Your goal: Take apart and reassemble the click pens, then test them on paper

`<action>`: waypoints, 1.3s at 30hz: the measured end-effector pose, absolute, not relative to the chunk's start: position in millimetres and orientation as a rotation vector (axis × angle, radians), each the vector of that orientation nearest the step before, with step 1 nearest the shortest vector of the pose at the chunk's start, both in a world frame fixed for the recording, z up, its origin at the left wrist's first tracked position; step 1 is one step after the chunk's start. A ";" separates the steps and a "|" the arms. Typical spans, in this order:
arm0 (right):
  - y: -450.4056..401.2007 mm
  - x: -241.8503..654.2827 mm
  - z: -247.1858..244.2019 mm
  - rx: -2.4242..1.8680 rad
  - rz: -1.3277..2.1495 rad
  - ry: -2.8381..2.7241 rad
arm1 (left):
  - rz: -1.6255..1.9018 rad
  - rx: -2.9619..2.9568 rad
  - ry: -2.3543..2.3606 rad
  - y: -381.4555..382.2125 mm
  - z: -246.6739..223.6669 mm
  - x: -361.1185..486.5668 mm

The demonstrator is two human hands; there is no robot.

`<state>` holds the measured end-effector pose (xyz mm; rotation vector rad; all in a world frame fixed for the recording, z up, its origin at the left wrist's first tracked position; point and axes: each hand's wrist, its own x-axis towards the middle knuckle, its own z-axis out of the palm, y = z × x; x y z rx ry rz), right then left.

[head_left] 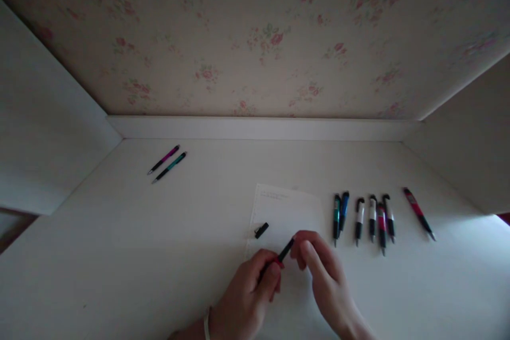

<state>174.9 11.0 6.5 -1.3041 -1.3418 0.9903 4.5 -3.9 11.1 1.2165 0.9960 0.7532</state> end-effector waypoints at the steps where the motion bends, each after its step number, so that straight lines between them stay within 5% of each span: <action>1: 12.6 178.4 5.3 -1.391 0.855 -1.463 | 0.756 1.231 1.055 -5.3 9.5 5.1; 7: 29.7 185.4 -8.2 -1.376 0.421 -2.031 | 0.823 1.303 1.217 -12.4 0.1 7.5; 19: 27.8 153.3 12.2 -1.258 1.357 -1.306 | 0.955 1.165 1.232 -3.4 3.6 6.1; 28: 35.9 117.9 13.0 -1.087 1.721 -0.871 | 0.972 0.942 1.151 6.3 -7.4 4.5; 39: 32.9 130.9 -6.8 -1.041 1.627 -0.866 | 0.900 0.966 1.102 3.5 8.1 3.2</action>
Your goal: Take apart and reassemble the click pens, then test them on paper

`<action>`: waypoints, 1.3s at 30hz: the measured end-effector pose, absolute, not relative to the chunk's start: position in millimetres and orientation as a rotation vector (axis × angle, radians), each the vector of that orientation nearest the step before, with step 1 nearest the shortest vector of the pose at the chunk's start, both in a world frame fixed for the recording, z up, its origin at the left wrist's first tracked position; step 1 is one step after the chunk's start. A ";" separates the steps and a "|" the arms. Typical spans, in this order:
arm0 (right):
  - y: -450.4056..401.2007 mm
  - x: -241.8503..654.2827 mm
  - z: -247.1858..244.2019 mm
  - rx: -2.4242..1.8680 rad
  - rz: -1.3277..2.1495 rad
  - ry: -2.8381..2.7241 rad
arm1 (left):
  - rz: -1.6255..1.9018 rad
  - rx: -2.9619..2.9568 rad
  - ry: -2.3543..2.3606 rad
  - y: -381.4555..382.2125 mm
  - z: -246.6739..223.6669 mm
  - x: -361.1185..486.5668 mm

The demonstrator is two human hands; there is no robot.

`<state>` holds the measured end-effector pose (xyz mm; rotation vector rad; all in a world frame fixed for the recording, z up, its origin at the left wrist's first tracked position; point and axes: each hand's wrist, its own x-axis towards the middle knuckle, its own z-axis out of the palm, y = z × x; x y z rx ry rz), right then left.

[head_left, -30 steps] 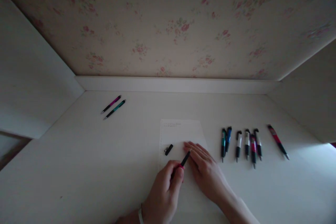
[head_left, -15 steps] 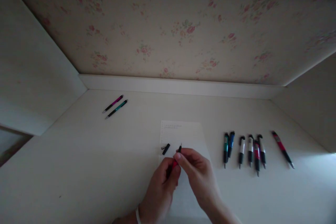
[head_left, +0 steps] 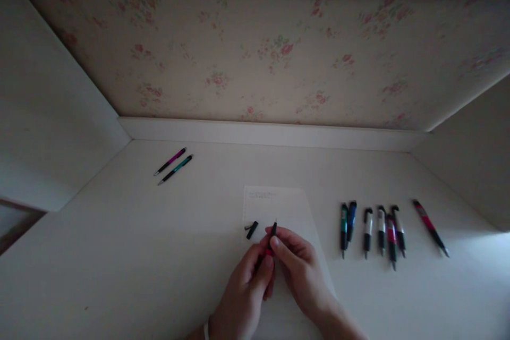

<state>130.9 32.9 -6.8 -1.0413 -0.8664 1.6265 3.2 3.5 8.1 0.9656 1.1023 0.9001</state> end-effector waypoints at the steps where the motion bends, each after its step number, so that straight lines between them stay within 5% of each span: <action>1: 32.8 133.3 -9.4 -1.039 1.653 -0.868 | 0.910 0.955 1.085 3.5 8.5 3.6; 17: 37.0 137.2 -5.0 -0.899 1.810 -0.747 | 0.977 0.764 1.012 5.9 4.2 8.7; 39: 40.6 134.6 0.1 -0.946 1.587 -0.825 | 0.946 0.861 1.064 4.1 3.8 6.0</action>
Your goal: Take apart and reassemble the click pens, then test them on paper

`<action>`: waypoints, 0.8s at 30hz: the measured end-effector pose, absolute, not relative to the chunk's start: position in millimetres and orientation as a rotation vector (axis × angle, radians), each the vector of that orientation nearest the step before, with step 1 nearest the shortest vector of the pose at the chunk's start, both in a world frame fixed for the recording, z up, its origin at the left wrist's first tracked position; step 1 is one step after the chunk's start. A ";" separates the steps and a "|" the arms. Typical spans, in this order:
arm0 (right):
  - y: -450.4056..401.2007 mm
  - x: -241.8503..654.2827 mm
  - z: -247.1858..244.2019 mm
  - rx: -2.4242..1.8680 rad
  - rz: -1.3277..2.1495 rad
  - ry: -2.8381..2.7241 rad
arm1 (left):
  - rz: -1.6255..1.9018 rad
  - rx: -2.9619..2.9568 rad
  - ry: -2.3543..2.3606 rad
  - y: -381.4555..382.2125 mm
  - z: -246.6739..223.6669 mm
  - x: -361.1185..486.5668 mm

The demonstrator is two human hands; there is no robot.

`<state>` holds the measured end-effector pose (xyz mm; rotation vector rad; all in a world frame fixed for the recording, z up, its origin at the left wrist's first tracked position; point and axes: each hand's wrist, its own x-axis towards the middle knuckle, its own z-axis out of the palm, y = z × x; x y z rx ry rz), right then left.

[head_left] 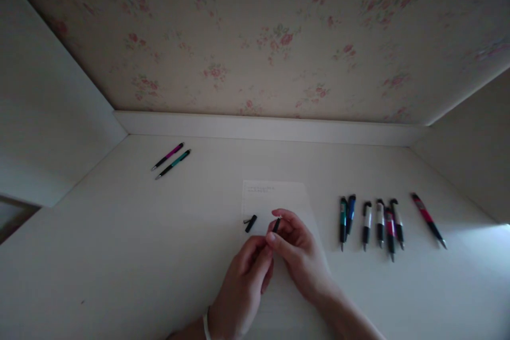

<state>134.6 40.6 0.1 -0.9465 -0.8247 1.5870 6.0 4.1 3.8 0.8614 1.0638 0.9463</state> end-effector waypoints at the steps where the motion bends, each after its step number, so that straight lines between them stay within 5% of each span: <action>1: 40.9 134.7 -0.1 -0.952 1.602 -0.813 | 0.954 0.876 1.061 4.3 3.8 5.8; 24: 43.0 136.5 2.0 -0.873 1.690 -0.705 | 0.958 0.938 1.058 5.7 3.1 4.2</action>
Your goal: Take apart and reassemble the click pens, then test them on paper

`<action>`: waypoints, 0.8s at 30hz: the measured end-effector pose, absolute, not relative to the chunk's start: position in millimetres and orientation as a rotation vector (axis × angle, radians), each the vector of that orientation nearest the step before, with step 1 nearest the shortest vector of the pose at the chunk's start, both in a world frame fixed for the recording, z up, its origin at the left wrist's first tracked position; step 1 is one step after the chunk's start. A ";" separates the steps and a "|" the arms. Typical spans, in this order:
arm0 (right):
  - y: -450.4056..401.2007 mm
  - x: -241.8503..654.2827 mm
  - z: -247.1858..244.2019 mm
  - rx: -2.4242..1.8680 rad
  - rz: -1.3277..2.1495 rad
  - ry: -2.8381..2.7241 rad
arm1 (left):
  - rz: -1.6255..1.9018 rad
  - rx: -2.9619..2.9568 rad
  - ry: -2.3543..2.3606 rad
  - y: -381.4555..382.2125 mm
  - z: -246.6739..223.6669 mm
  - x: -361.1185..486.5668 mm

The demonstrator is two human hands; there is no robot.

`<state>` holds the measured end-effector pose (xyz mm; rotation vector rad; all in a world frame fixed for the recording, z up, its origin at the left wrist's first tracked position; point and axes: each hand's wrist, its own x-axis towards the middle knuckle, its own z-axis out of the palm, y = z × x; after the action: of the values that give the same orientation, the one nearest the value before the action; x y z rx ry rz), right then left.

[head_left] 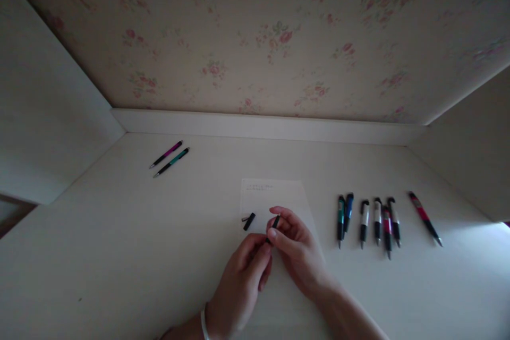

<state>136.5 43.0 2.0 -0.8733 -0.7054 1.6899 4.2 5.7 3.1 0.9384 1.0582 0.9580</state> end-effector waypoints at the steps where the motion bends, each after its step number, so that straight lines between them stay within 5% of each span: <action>1: 43.5 136.7 1.8 -0.879 1.707 -0.684 | 0.958 0.944 1.056 5.7 3.7 3.8; 24: 41.8 138.4 4.5 -0.828 1.914 -0.595 | 0.967 0.908 1.040 3.7 0.0 5.2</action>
<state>138.4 41.8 4.5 -0.8282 -0.5948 1.9137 5.2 3.7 0.0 0.9075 1.0397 0.9667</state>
